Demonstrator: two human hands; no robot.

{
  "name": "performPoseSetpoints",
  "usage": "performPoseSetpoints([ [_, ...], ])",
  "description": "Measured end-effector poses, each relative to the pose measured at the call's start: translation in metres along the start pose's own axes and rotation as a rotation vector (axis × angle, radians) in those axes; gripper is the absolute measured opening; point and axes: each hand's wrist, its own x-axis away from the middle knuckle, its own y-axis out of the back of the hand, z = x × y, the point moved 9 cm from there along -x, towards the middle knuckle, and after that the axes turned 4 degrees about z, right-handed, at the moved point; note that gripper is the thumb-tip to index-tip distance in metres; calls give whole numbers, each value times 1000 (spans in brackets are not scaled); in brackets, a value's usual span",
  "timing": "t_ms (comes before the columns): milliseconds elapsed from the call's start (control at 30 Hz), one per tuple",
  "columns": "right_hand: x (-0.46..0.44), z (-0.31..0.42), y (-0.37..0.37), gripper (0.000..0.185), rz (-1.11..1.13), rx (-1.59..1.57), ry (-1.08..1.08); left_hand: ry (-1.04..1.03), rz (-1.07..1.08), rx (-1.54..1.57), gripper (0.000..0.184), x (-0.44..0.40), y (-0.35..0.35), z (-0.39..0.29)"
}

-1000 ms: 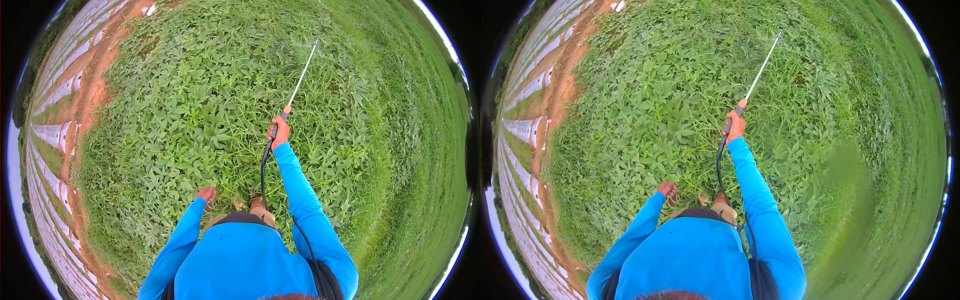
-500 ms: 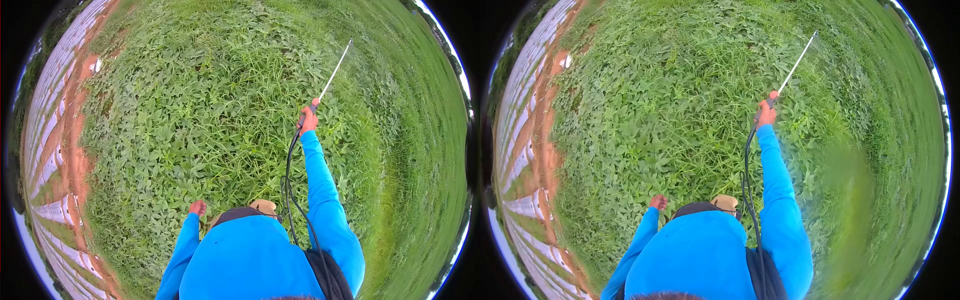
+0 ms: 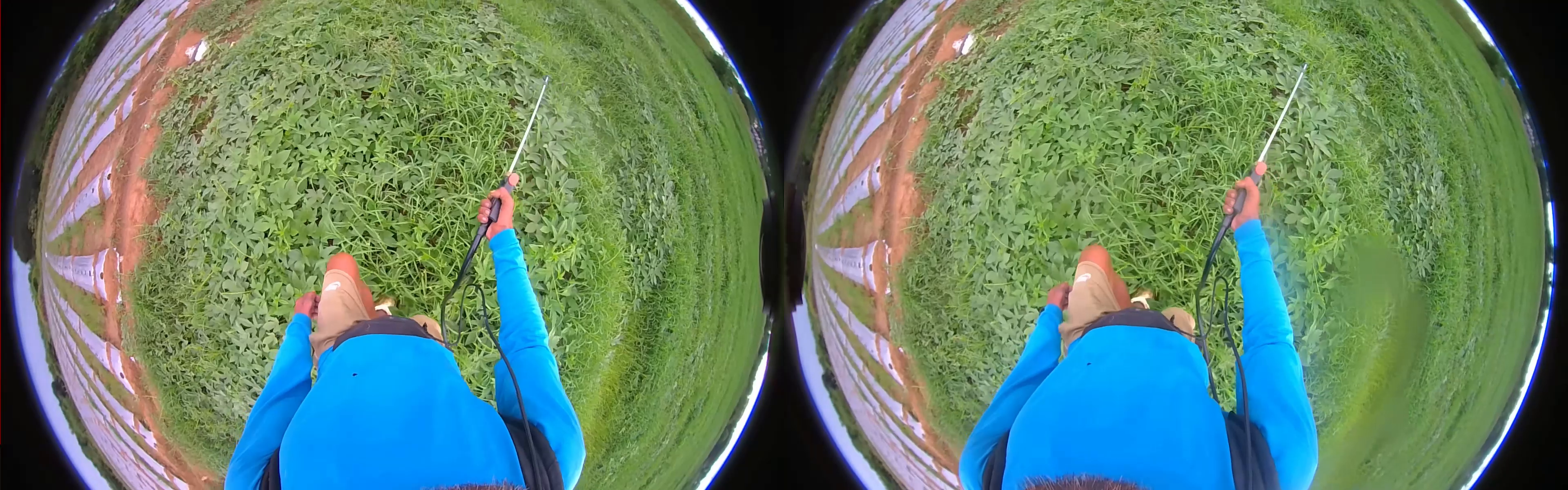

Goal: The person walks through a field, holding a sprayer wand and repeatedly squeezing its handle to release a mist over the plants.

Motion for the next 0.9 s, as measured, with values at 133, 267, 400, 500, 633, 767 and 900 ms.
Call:
performPoseSetpoints([
  [133,-15,-70,-73,18,247,-26,-312,-39,-80,-96,34,0,-4,-14],
  [267,-31,-129,-155,17,478,-59,-579,156,89,54,34,-78,-9,36],
  [400,-62,-174,-247,17,639,-19,-800,209,71,64,33,-97,-23,5],
  [500,-95,-209,-314,17,753,28,-958,244,48,103,32,-117,-33,-35],
  [633,-119,-247,-414,17,863,149,-1130,211,57,141,32,-137,-39,-105],
  [767,-143,-285,-500,18,948,160,-1275,224,91,272,32,-163,-46,-164],
  [900,-156,-313,-570,18,1061,116,-1340,154,82,267,34,-179,-33,-215],
])
